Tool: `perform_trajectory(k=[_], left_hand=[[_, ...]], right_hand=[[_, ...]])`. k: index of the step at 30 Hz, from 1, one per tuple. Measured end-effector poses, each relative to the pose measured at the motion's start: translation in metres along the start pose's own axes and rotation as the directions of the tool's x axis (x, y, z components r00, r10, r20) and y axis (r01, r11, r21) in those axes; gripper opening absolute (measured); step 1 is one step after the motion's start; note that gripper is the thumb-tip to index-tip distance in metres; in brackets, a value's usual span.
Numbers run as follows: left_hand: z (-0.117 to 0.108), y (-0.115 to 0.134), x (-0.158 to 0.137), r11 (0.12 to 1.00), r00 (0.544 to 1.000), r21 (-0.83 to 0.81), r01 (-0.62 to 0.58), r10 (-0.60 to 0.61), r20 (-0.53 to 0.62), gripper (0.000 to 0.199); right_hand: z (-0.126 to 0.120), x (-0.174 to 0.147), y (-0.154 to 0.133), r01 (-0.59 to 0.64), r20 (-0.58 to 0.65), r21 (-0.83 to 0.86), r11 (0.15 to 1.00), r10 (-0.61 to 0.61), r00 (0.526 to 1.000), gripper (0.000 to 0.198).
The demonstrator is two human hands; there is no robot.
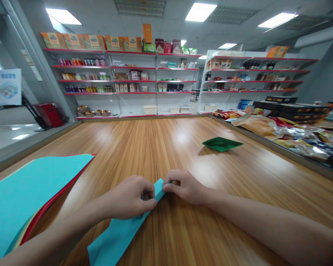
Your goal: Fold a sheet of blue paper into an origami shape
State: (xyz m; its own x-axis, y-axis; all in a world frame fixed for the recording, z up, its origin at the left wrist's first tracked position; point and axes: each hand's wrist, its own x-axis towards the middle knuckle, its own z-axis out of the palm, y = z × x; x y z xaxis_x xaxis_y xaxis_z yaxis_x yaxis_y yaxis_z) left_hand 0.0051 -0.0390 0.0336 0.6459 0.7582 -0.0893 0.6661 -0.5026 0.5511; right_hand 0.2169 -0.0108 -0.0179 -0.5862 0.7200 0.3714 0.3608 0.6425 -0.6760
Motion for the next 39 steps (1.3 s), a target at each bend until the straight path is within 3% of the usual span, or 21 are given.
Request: perform_trajectory(k=[4, 9, 15, 21, 27, 29, 32, 34, 36, 39], left_hand=[[0.001, 0.001, 0.004, 0.993, 0.998, -0.112, 0.037, -0.042, -0.044, 0.018], [-0.008, 0.006, 0.003, 0.959, 0.995, -0.266, 0.103, -0.099, 0.028, 0.015], [-0.004, 0.012, -0.002, 0.997, 0.99, -0.078, 0.03, -0.04, -0.134, 0.012], [0.013, 0.012, 0.001, 0.981, 0.997, -0.192, 0.022, -0.036, -0.069, 0.012], [0.014, 0.007, 0.007, 0.921, 0.99, -0.386, -0.054, 0.0, -0.138, 0.017], [0.014, 0.002, 0.01, 0.864, 0.984, -0.497, -0.083, -0.009, -0.179, 0.021], [0.014, -0.001, 0.012, 0.783, 0.944, -0.608, -0.132, -0.087, -0.317, 0.024], [0.014, 0.001, 0.01, 0.751, 0.89, -0.631, -0.196, -0.134, -0.436, 0.027], [0.014, 0.006, 0.007, 0.733, 0.836, -0.627, -0.266, -0.149, -0.529, 0.029], [0.019, 0.013, 0.002, 0.736, 0.81, -0.595, -0.321, -0.113, -0.576, 0.03]], right_hand=[[0.0, 0.0, 0.003, -0.05, -0.026, 0.073, 0.996, 0.052, 0.998, 0.025], [-0.002, -0.001, 0.007, -0.115, -0.015, 0.183, 0.976, 0.12, 0.993, 0.027], [-0.001, 0.001, 0.005, -0.016, -0.034, 0.163, 0.987, 0.021, 0.999, 0.034], [0.002, -0.001, -0.001, 0.102, 0.034, 0.123, 0.987, -0.107, 0.994, 0.039], [0.002, -0.003, -0.003, 0.114, -0.093, 0.155, 0.981, -0.1, 0.991, 0.025], [0.004, -0.002, 0.0, 0.08, -0.166, 0.158, 0.984, -0.053, 0.985, 0.021], [0.008, -0.001, 0.005, -0.072, -0.269, 0.234, 0.97, 0.135, 0.954, 0.058], [0.012, -0.002, 0.002, -0.159, -0.213, 0.352, 0.922, 0.244, 0.946, 0.068], [0.019, -0.005, -0.01, -0.198, -0.067, 0.482, 0.853, 0.261, 0.963, 0.064], [0.03, -0.012, -0.037, -0.154, 0.138, 0.711, 0.686, 0.079, 0.987, 0.061]])
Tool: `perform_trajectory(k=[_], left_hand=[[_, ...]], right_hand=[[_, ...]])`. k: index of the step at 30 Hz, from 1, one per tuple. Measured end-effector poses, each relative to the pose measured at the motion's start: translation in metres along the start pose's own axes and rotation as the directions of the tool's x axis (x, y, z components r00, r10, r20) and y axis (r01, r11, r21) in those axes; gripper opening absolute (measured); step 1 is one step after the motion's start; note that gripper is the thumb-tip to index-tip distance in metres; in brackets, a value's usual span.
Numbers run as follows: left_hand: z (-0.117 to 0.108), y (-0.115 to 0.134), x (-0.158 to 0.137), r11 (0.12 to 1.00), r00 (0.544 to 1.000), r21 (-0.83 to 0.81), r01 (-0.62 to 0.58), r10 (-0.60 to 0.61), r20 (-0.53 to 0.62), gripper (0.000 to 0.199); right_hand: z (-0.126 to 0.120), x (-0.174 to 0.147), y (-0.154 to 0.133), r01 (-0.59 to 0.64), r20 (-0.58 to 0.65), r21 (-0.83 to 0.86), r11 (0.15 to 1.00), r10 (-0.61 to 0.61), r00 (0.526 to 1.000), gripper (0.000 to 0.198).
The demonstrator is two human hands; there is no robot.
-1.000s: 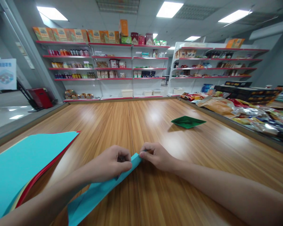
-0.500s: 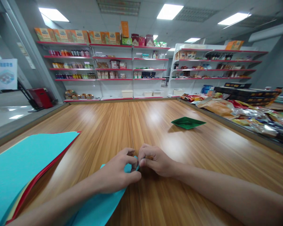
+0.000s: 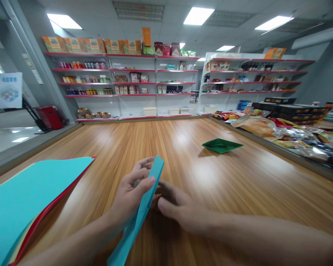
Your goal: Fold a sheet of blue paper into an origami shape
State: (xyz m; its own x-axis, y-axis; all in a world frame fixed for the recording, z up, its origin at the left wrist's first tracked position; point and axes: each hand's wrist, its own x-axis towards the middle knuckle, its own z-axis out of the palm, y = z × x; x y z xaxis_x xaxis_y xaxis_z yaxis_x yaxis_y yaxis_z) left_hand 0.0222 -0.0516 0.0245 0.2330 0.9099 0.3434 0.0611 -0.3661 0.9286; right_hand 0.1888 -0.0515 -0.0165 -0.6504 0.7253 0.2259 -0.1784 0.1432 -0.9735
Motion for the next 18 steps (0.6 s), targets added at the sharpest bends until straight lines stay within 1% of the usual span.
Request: perform_trajectory(k=[1, 2, 4, 5, 6, 7, 9, 10, 11, 12, 14, 15, 16, 17, 18], left_hand=[[0.001, -0.001, -0.002, 1.0, 1.0, 0.019, -0.02, 0.02, 0.013, 0.033], [0.002, -0.002, -0.004, 0.998, 0.999, 0.049, -0.039, 0.038, 0.03, 0.036], [0.002, -0.01, -0.006, 0.989, 0.994, 0.128, -0.073, 0.062, 0.089, 0.041], [0.001, -0.014, -0.006, 0.983, 0.989, 0.168, -0.08, 0.057, 0.135, 0.04], [-0.001, -0.02, -0.005, 0.974, 0.982, 0.204, -0.095, 0.058, 0.183, 0.029], [-0.003, -0.025, -0.003, 0.965, 0.977, 0.227, -0.127, 0.083, 0.197, 0.027], [-0.007, -0.035, 0.0, 0.941, 0.97, 0.28, -0.191, 0.138, 0.198, 0.054], [-0.009, -0.039, 0.002, 0.923, 0.97, 0.325, -0.206, 0.15, 0.189, 0.064], [-0.01, -0.041, 0.004, 0.905, 0.974, 0.372, -0.208, 0.157, 0.162, 0.071], [-0.01, -0.044, 0.006, 0.887, 0.981, 0.421, -0.187, 0.149, 0.121, 0.077], [-0.012, -0.046, 0.01, 0.858, 0.995, 0.506, -0.088, 0.101, 0.002, 0.084], [-0.013, -0.046, 0.012, 0.852, 0.998, 0.523, -0.016, 0.048, -0.047, 0.085], [-0.015, -0.047, 0.015, 0.853, 0.997, 0.518, 0.059, -0.028, -0.068, 0.081], [-0.018, -0.048, 0.017, 0.859, 0.99, 0.493, 0.138, -0.136, -0.039, 0.073], [-0.02, -0.048, 0.019, 0.868, 0.964, 0.444, 0.224, -0.265, 0.033, 0.061]], right_hand=[[0.008, -0.002, -0.002, -0.005, 0.087, 0.073, 0.997, -0.001, 0.996, 0.064], [0.014, -0.004, -0.004, -0.023, 0.144, 0.129, 0.991, 0.004, 0.99, 0.066], [0.018, -0.006, -0.003, -0.025, 0.114, 0.199, 0.98, 0.003, 0.993, 0.06], [0.016, -0.005, -0.001, -0.034, 0.077, 0.225, 0.974, 0.017, 0.997, 0.058], [0.013, -0.004, 0.002, -0.049, 0.036, 0.256, 0.965, 0.041, 0.998, 0.054], [0.01, -0.002, 0.005, -0.076, -0.007, 0.318, 0.945, 0.082, 0.997, 0.05], [0.001, 0.002, 0.011, -0.129, -0.085, 0.401, 0.907, 0.177, 0.981, 0.043], [-0.003, 0.004, 0.013, -0.136, -0.121, 0.393, 0.91, 0.198, 0.973, 0.04], [-0.007, 0.006, 0.013, -0.122, -0.163, 0.348, 0.93, 0.188, 0.968, 0.037], [-0.011, 0.007, 0.014, -0.097, -0.21, 0.269, 0.958, 0.157, 0.965, 0.035], [-0.019, 0.01, 0.013, -0.051, -0.289, 0.143, 0.988, 0.091, 0.953, 0.034], [-0.023, 0.011, 0.012, -0.033, -0.321, 0.107, 0.994, 0.066, 0.945, 0.034], [-0.027, 0.012, 0.012, -0.019, -0.349, 0.08, 0.997, 0.046, 0.936, 0.034], [-0.031, 0.012, 0.012, -0.006, -0.373, 0.062, 0.998, 0.029, 0.927, 0.035], [-0.034, 0.012, 0.012, 0.001, -0.39, 0.047, 0.999, 0.018, 0.921, 0.035]])
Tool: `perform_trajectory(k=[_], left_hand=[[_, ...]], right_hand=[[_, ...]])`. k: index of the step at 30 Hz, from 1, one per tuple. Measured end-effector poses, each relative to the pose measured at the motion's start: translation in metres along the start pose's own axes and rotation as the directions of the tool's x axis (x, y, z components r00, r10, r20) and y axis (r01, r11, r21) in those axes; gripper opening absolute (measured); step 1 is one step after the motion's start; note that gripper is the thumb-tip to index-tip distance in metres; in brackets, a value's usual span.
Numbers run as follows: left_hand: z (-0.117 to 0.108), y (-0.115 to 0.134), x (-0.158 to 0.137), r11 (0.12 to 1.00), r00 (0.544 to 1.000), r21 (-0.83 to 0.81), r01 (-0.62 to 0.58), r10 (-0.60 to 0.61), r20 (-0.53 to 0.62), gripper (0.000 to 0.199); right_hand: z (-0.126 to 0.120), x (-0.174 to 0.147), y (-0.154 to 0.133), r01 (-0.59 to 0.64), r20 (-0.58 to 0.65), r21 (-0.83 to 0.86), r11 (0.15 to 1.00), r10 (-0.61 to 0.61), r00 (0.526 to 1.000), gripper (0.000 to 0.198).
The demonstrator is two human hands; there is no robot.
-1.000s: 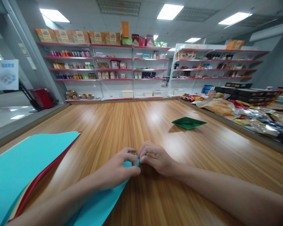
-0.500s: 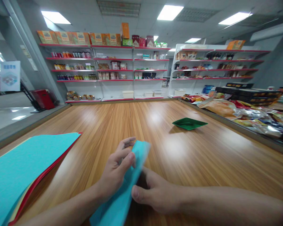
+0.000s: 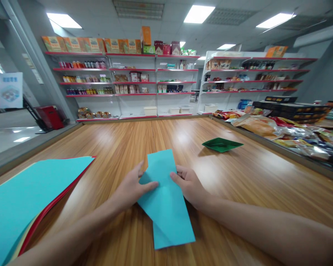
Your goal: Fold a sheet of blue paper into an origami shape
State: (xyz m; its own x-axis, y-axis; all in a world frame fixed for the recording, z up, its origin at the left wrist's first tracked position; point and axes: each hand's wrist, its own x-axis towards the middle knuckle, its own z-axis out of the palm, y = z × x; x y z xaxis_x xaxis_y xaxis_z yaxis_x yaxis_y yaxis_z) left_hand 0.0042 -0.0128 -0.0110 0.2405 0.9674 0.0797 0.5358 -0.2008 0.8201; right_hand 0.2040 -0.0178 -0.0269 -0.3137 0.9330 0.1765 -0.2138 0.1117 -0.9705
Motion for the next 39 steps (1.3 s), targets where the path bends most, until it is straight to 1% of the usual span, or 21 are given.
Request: perform_trajectory(k=[1, 2, 3, 4, 6, 8, 12, 16, 18, 20, 23, 25, 28, 31, 33, 34, 35, 36, 37, 38, 39], left_hand=[[-0.002, -0.002, 0.002, 0.996, 0.983, -0.05, 0.079, -0.069, 0.172, 0.052], [-0.004, -0.003, 0.003, 0.985, 0.956, -0.089, 0.15, -0.122, 0.266, 0.048], [-0.005, -0.005, 0.003, 0.972, 0.934, -0.134, 0.194, -0.141, 0.327, 0.045], [-0.005, -0.006, 0.003, 0.96, 0.929, -0.185, 0.211, -0.138, 0.344, 0.044], [-0.005, -0.007, 0.002, 0.942, 0.952, -0.285, 0.18, -0.094, 0.29, 0.041], [-0.003, -0.006, 0.0, 0.934, 0.973, -0.332, 0.129, -0.055, 0.223, 0.04], [0.003, -0.004, -0.004, 0.95, 0.987, -0.292, 0.108, -0.067, 0.147, 0.039], [0.005, -0.004, -0.004, 0.95, 0.993, -0.298, 0.093, -0.066, 0.099, 0.037], [0.004, -0.004, -0.004, 0.941, 0.992, -0.321, 0.108, -0.08, 0.099, 0.038], [0.004, -0.004, -0.004, 0.925, 0.989, -0.354, 0.135, -0.102, 0.11, 0.039], [0.004, -0.004, -0.004, 0.907, 0.988, -0.392, 0.151, -0.124, 0.095, 0.04], [0.004, -0.005, -0.003, 0.903, 0.989, -0.403, 0.147, -0.126, 0.079, 0.04], [0.004, -0.007, -0.001, 0.888, 0.989, -0.439, 0.136, -0.097, 0.109, 0.04], [-0.001, -0.01, 0.0, 0.868, 0.985, -0.48, 0.126, -0.054, 0.161, 0.04], [-0.006, -0.012, 0.0, 0.872, 0.977, -0.472, 0.131, -0.031, 0.212, 0.041], [-0.008, -0.013, 0.001, 0.883, 0.968, -0.449, 0.138, -0.025, 0.249, 0.042], [-0.011, -0.014, 0.001, 0.901, 0.958, -0.41, 0.145, -0.025, 0.285, 0.043], [-0.014, -0.015, 0.003, 0.924, 0.951, -0.354, 0.142, -0.028, 0.309, 0.044], [-0.017, -0.016, 0.004, 0.952, 0.95, -0.283, 0.121, -0.029, 0.309, 0.045], [-0.019, -0.017, 0.005, 0.977, 0.959, -0.198, 0.08, -0.022, 0.281, 0.045], [-0.021, -0.017, 0.007, 0.994, 0.974, -0.105, 0.025, 0.0, 0.228, 0.046]], right_hand=[[-0.003, 0.001, 0.0, 0.002, -0.01, -0.015, 1.0, -0.002, 1.0, 0.035], [-0.004, 0.002, 0.0, -0.003, -0.015, -0.027, 1.0, 0.002, 1.0, 0.034], [-0.006, 0.002, 0.0, -0.013, -0.014, -0.041, 0.999, 0.012, 1.0, 0.034], [-0.006, 0.002, 0.0, -0.025, -0.011, -0.059, 0.998, 0.024, 1.0, 0.034], [-0.006, 0.002, -0.002, -0.039, -0.004, -0.11, 0.993, 0.039, 0.999, 0.035], [-0.005, 0.001, -0.003, -0.044, -0.01, -0.192, 0.98, 0.043, 0.999, 0.033], [-0.004, 0.001, -0.005, -0.063, -0.053, -0.358, 0.932, 0.047, 0.997, 0.029], [-0.005, 0.0, -0.005, -0.032, -0.098, -0.424, 0.905, -0.011, 0.995, 0.029], [-0.006, -0.002, -0.004, 0.014, -0.114, -0.392, 0.92, -0.064, 0.991, 0.036], [-0.007, -0.002, -0.003, 0.034, -0.126, -0.267, 0.963, -0.07, 0.99, 0.044], [-0.009, 0.0, -0.003, -0.027, -0.135, 0.005, 1.0, 0.027, 0.991, 0.045], [-0.009, 0.001, -0.003, -0.046, -0.122, 0.071, 0.996, 0.054, 0.991, 0.04], [-0.01, 0.002, -0.003, 0.002, -0.13, -0.042, 0.999, -0.008, 0.991, 0.033], [-0.01, 0.0, -0.004, 0.104, -0.147, -0.207, 0.973, -0.136, 0.98, 0.024], [-0.011, -0.003, -0.007, 0.242, -0.103, -0.381, 0.893, -0.3, 0.948, 0.035], [-0.012, -0.004, -0.009, 0.328, -0.036, -0.496, 0.804, -0.397, 0.917, 0.044], [-0.013, -0.005, -0.012, 0.423, 0.078, -0.611, 0.669, -0.48, 0.874, 0.051], [-0.014, -0.006, -0.015, 0.507, 0.223, -0.705, 0.496, -0.523, 0.823, 0.052], [-0.015, -0.007, -0.018, 0.571, 0.364, -0.757, 0.318, -0.521, 0.772, 0.048], [-0.016, -0.008, -0.021, 0.607, 0.471, -0.776, 0.169, -0.485, 0.737, 0.043], [-0.016, -0.009, -0.024, 0.599, 0.505, -0.798, 0.06, -0.475, 0.721, 0.039]])
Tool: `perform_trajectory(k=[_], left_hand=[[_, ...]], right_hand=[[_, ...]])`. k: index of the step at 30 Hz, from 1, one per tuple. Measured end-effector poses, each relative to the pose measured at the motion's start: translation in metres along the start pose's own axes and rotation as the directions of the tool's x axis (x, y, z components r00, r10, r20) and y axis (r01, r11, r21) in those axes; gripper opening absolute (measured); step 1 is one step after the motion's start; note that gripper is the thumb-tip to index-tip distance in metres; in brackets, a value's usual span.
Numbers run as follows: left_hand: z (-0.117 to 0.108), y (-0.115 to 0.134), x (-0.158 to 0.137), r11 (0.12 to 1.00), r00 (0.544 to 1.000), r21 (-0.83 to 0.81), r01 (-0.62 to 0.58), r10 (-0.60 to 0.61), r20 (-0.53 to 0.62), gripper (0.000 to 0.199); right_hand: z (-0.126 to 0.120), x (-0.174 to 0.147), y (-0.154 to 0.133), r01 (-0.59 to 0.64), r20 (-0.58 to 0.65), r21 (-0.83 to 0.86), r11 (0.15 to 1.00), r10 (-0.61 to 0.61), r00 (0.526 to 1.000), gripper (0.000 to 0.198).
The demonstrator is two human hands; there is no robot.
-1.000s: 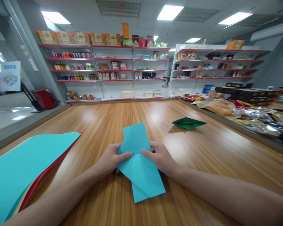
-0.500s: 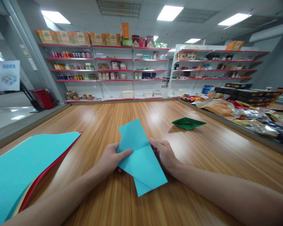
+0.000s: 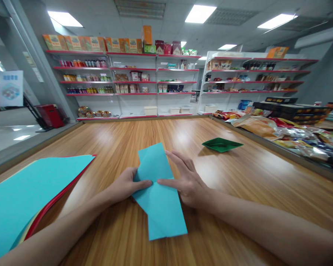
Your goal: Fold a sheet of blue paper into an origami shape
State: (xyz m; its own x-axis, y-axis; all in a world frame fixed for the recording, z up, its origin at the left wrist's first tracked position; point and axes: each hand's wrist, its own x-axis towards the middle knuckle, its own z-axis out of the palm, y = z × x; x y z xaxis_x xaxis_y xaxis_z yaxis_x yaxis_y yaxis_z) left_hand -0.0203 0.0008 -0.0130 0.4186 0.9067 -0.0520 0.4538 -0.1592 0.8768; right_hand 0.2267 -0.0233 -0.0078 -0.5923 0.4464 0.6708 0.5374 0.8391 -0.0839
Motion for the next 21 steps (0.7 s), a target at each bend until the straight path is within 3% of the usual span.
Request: perform_trajectory(k=[2, 5, 6, 9, 12, 15, 18, 21], left_hand=[[-0.002, 0.003, 0.001, 0.971, 0.977, 0.223, -0.088, 0.128, -0.173, 0.05], [0.005, 0.016, -0.004, 0.84, 0.833, 0.506, -0.197, 0.416, -0.365, 0.057], [0.01, 0.023, -0.009, 0.798, 0.814, 0.549, -0.248, 0.479, -0.329, 0.05], [0.03, 0.042, -0.027, 0.746, 0.877, 0.518, -0.418, 0.48, 0.016, 0.036], [0.049, 0.049, -0.039, 0.637, 0.866, 0.597, -0.487, 0.443, 0.233, 0.064], [0.051, 0.044, -0.039, 0.552, 0.855, 0.661, -0.508, 0.416, 0.31, 0.067], [0.035, 0.036, -0.031, 0.527, 0.853, 0.673, -0.52, 0.371, 0.368, 0.07], [0.019, 0.032, -0.024, 0.495, 0.894, 0.746, -0.445, 0.3, 0.334, 0.073]], right_hand=[[-0.003, 0.001, -0.002, 0.014, 0.012, -0.135, 0.991, -0.013, 1.0, 0.031], [-0.002, 0.003, -0.004, 0.046, 0.069, -0.21, 0.977, -0.032, 0.997, 0.021], [0.0, 0.003, -0.003, 0.074, 0.112, -0.213, 0.974, -0.051, 0.992, 0.021], [0.007, 0.002, 0.001, 0.133, 0.247, -0.181, 0.975, -0.086, 0.965, 0.023], [0.015, -0.001, 0.007, 0.105, 0.303, -0.138, 0.985, -0.059, 0.951, 0.026], [0.019, -0.003, 0.01, 0.026, 0.316, -0.083, 0.996, 0.001, 0.949, 0.029], [0.021, -0.004, 0.012, -0.078, 0.321, -0.036, 0.996, 0.086, 0.943, 0.024], [0.021, -0.003, 0.014, -0.086, 0.313, -0.023, 0.996, 0.089, 0.946, 0.018]])
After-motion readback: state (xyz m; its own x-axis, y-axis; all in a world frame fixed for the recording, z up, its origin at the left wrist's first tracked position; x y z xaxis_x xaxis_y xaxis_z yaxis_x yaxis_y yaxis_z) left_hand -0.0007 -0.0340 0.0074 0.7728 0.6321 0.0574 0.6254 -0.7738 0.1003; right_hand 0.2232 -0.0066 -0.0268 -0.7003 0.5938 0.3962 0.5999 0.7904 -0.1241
